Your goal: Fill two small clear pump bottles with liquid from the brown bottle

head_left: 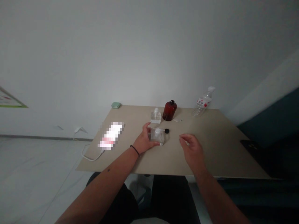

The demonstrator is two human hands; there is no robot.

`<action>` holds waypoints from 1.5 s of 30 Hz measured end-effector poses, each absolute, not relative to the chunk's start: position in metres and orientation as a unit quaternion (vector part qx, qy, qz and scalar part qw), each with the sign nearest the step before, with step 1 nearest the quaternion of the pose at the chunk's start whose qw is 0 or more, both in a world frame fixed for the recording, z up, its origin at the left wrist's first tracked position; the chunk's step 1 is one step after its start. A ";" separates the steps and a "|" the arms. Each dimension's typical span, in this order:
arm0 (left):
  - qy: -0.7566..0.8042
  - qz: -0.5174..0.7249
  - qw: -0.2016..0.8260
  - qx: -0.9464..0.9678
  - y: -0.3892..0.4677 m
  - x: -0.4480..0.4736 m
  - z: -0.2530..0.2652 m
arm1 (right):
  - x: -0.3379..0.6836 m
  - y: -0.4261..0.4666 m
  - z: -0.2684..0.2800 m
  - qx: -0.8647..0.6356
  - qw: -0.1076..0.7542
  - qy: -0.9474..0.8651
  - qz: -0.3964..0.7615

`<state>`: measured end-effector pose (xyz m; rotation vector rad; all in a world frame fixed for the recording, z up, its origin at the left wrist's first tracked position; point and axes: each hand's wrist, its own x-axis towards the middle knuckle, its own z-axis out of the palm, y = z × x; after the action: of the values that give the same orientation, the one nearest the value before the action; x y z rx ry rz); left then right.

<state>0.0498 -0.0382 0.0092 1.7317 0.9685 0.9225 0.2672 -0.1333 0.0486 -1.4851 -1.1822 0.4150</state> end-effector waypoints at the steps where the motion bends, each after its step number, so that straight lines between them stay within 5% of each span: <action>1: 0.395 0.372 0.459 0.704 -0.038 0.049 0.009 | 0.278 -0.136 0.056 -0.655 0.549 -0.489 0.175; 6: 0.389 0.367 0.461 0.708 -0.038 0.048 0.011 | 0.311 -0.144 0.076 -0.703 0.471 -0.487 0.216; 14: 0.373 0.374 0.478 0.701 -0.037 0.047 0.011 | 0.310 -0.129 0.064 -0.672 0.379 -0.628 0.101; 24: 0.229 0.369 0.587 0.683 -0.033 0.046 0.000 | 0.253 -0.067 0.046 -0.437 0.346 -0.740 0.376; 40: 0.284 0.359 0.547 0.701 -0.037 0.047 0.005 | 0.260 -0.106 0.038 -0.609 0.360 -0.703 0.074; 45: 0.277 0.351 0.541 0.712 -0.033 0.045 0.005 | 0.299 -0.138 0.038 -0.771 0.183 -0.608 -0.039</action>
<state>0.0448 -0.0326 0.0050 1.6913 0.6569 0.8349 0.2992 -0.1381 0.0380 -2.1766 -1.7164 -0.1104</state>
